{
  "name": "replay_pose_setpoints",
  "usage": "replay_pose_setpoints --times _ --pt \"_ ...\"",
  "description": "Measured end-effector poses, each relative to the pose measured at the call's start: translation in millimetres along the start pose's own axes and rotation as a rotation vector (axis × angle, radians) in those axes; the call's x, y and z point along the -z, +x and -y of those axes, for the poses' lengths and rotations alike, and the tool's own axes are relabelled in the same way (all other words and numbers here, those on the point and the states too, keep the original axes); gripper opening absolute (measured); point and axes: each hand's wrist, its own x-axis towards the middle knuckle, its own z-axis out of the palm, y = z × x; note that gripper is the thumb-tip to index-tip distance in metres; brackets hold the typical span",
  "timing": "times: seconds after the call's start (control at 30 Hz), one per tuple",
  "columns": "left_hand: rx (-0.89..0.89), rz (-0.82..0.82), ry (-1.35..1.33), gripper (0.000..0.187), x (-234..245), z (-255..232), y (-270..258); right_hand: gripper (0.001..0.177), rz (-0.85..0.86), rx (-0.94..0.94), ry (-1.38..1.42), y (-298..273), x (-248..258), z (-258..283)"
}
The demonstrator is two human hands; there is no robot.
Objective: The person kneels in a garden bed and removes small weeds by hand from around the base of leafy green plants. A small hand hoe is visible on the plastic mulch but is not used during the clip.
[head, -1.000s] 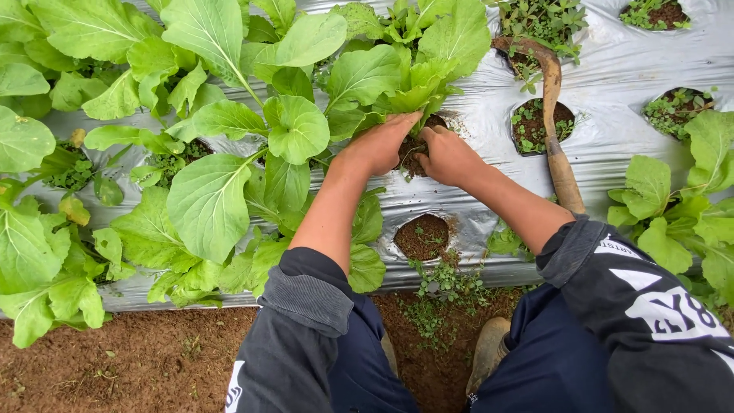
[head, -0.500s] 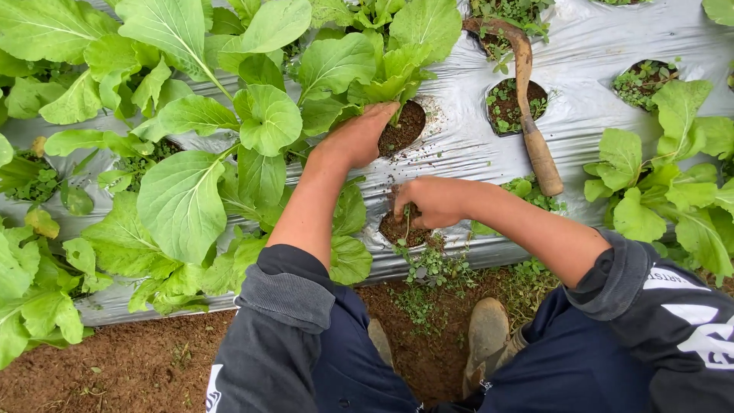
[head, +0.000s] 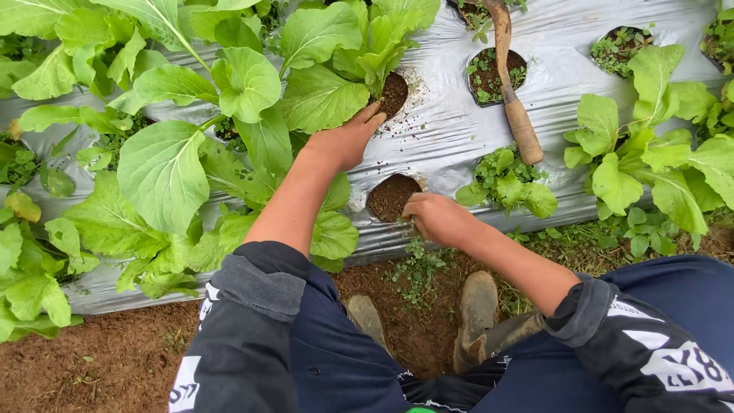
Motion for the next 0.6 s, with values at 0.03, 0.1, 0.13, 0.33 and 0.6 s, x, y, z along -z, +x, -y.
replay_pose_setpoints --times 0.03,0.1,0.13,0.33,0.6 --pt "0.002 0.017 0.029 0.085 0 -1 -2 0.031 -0.202 0.057 -0.048 -1 6 -1" --pt "-0.013 0.015 0.065 0.078 -13 1 12 0.03 -0.151 -0.007 0.04 -3 24 4" --pt "-0.025 0.011 0.104 0.071 -18 3 20 0.029 -0.103 -0.066 0.128 -2 34 6" --pt "-0.076 0.031 0.266 0.068 -48 15 38 0.038 -0.081 -0.061 -0.104 22 -31 -34" --pt "-0.033 0.081 0.328 0.072 -73 4 49 0.032 0.055 -0.063 -0.017 11 -1 14"
